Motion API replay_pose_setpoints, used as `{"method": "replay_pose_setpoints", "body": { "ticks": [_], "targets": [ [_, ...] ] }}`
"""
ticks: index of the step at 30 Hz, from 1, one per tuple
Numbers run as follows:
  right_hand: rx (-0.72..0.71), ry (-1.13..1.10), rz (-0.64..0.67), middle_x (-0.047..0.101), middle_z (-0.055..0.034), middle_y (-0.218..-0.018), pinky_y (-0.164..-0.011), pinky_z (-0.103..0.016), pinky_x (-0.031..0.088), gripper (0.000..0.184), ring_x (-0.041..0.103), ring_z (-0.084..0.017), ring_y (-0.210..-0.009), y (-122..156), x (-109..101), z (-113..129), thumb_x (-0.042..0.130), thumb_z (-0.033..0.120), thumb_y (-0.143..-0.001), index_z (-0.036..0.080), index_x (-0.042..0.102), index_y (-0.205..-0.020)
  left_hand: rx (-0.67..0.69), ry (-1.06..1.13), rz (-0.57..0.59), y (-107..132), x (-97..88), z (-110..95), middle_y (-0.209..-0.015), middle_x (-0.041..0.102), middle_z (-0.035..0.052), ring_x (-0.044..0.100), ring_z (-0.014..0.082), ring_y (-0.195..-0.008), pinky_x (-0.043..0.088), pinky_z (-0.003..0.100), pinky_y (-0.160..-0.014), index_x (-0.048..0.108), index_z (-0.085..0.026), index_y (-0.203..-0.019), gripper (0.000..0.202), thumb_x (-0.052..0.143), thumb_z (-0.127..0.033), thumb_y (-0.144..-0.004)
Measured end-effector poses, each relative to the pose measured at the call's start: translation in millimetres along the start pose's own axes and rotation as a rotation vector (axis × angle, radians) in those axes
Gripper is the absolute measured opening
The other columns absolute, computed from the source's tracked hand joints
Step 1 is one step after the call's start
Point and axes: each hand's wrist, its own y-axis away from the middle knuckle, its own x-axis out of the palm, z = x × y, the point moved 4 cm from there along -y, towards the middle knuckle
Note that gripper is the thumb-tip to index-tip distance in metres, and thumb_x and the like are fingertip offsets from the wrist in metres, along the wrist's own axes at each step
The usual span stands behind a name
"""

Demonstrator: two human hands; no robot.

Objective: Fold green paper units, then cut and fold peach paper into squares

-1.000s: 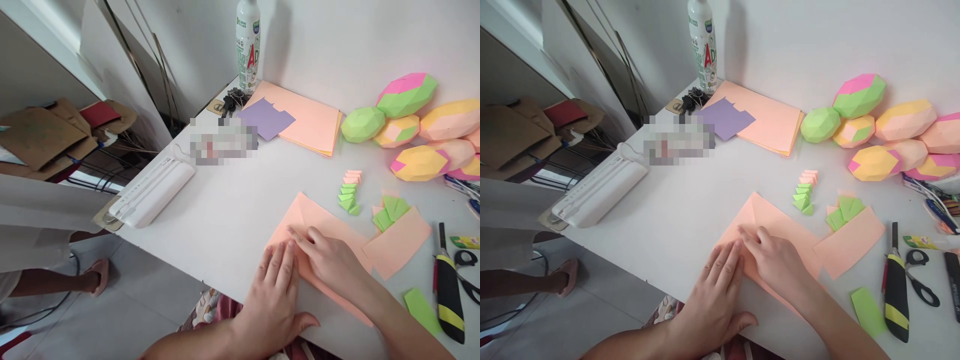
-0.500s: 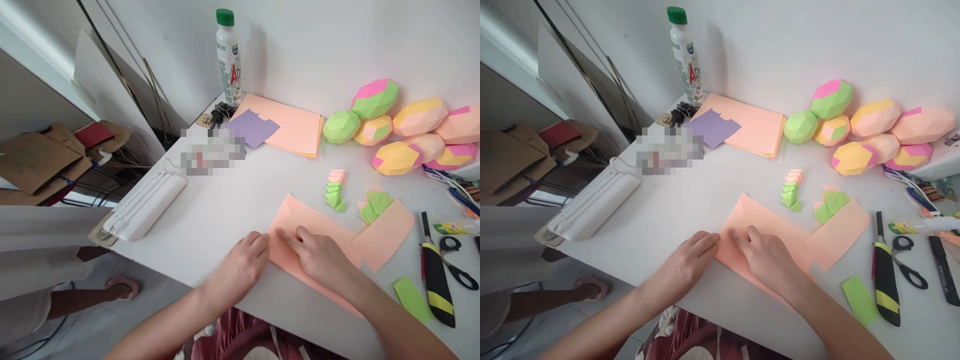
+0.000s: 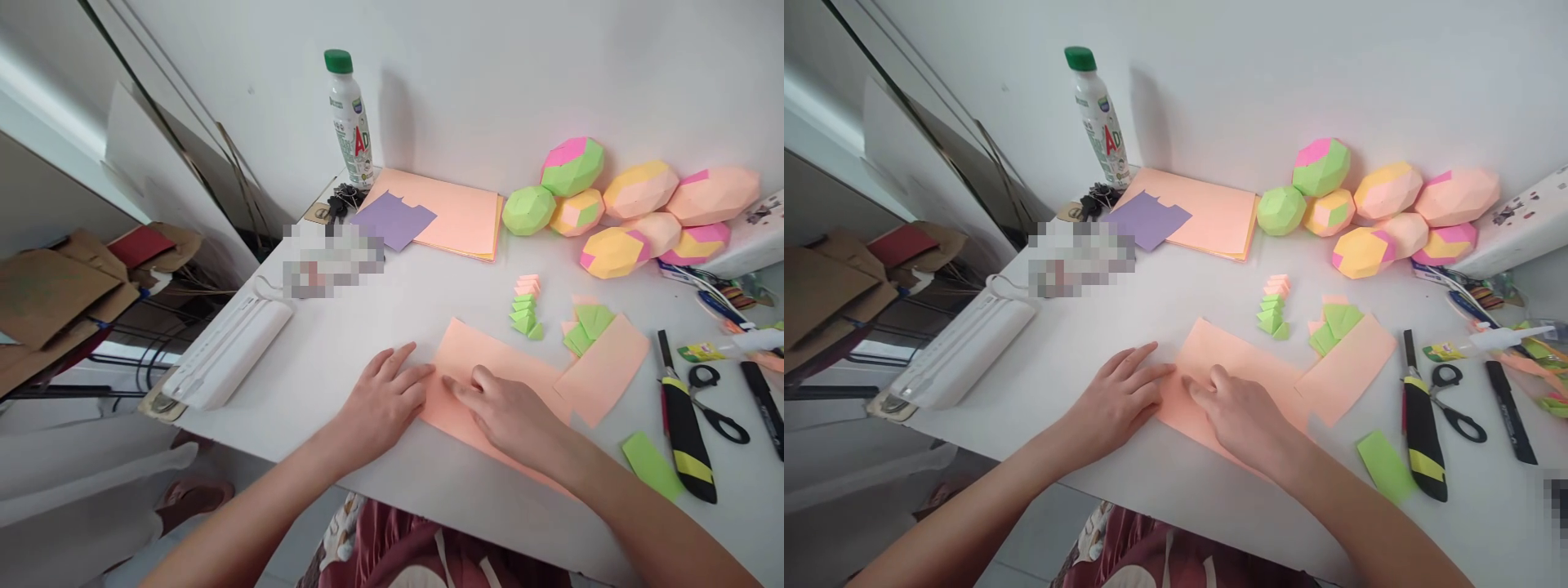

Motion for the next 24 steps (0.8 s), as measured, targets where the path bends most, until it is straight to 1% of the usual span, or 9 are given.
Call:
{"method": "replay_pose_setpoints", "body": {
  "ticks": [2,3,4,6,8,11,18,21,24],
  "targets": [
    [-0.020,0.022,-0.097,0.056,-0.0103,-0.101,-0.063,-0.031,0.043,0.037,0.056,-0.021,-0.081,4.7,-9.6,11.2,0.049,0.014,-0.086,0.020,0.054,-0.123,-0.004,0.002,0.004,-0.7,-0.8,-0.1,-0.127,0.057,0.0013,0.030,0.0323,-0.134,0.033,0.055,-0.103,0.060,-0.018,-0.084,0.020,0.043,-0.015,-0.092],
    [-0.043,0.031,-0.151,0.055,-0.0135,-0.111,-0.075,-0.038,0.045,0.032,0.053,-0.027,-0.099,6.9,-13.5,19.4,0.050,0.018,-0.088,0.019,0.056,-0.119,-0.010,-0.001,0.005,-0.6,-1.0,0.2,-0.129,0.056,0.0019,0.028,0.0327,-0.135,0.031,0.056,-0.105,0.060,-0.018,-0.084,0.019,0.043,-0.016,-0.092],
    [-0.076,0.031,-0.191,0.053,-0.0149,-0.119,-0.087,-0.045,0.041,0.029,0.046,-0.031,-0.113,8.7,-15.9,28.9,0.051,0.023,-0.089,0.018,0.057,-0.117,-0.019,-0.005,0.006,-0.3,-1.0,0.8,-0.131,0.054,0.0032,0.026,0.0334,-0.135,0.029,0.057,-0.106,0.060,-0.018,-0.084,0.018,0.043,-0.017,-0.091],
    [-0.137,0.015,-0.216,0.054,-0.0149,-0.121,-0.098,-0.050,0.033,0.030,0.038,-0.032,-0.121,9.9,-15.3,47.8,0.053,0.030,-0.089,0.016,0.058,-0.115,-0.045,-0.011,0.012,0.7,-0.2,2.3,-0.135,0.048,0.0068,0.022,0.0348,-0.136,0.026,0.060,-0.107,0.059,-0.017,-0.085,0.016,0.044,-0.020,-0.091],
    [-0.161,0.022,-0.202,0.057,-0.0158,-0.117,-0.097,-0.049,0.033,0.037,0.042,-0.031,-0.116,7.7,-10.2,62.1,0.056,0.035,-0.087,0.012,0.057,-0.116,-0.066,-0.009,0.020,1.6,0.9,3.9,-0.137,0.043,0.0098,0.019,0.0361,-0.137,0.024,0.062,-0.106,0.059,-0.017,-0.088,0.016,0.044,-0.021,-0.091],
    [-0.166,0.073,-0.188,0.058,-0.0180,-0.112,-0.090,-0.047,0.036,0.037,0.047,-0.030,-0.104,2.7,-2.8,71.6,0.056,0.033,-0.087,0.009,0.055,-0.115,-0.074,0.007,0.037,2.1,2.5,5.4,-0.140,0.037,0.0111,0.015,0.0369,-0.138,0.021,0.064,-0.106,0.059,-0.018,-0.092,0.016,0.043,-0.023,-0.091],
    [-0.214,0.161,-0.196,0.057,-0.0175,-0.106,-0.076,-0.042,0.038,0.030,0.048,-0.028,-0.093,-0.9,2.1,67.4,0.052,0.023,-0.088,0.008,0.053,-0.113,-0.096,0.043,0.062,2.2,4.0,7.5,-0.144,0.031,0.0095,0.012,0.0380,-0.139,0.018,0.064,-0.107,0.059,-0.020,-0.092,0.019,0.041,-0.026,-0.093],
    [-0.209,0.185,-0.207,0.058,-0.0149,-0.102,-0.075,-0.042,0.038,0.024,0.048,-0.026,-0.087,-1.7,0.7,66.0,0.052,0.015,-0.084,0.011,0.056,-0.108,-0.098,0.036,0.071,2.3,4.5,7.5,-0.144,0.031,0.0096,0.012,0.0383,-0.139,0.018,0.064,-0.107,0.059,-0.021,-0.093,0.018,0.042,-0.026,-0.093],
    [-0.184,0.210,-0.220,0.058,-0.0141,-0.100,-0.077,-0.044,0.039,0.026,0.049,-0.027,-0.087,0.2,-2.1,66.5,0.055,0.011,-0.080,0.012,0.057,-0.105,-0.097,0.025,0.075,2.1,4.5,7.2,-0.144,0.031,0.0101,0.013,0.0386,-0.138,0.018,0.064,-0.107,0.058,-0.020,-0.094,0.018,0.042,-0.026,-0.092]
  ]
}}
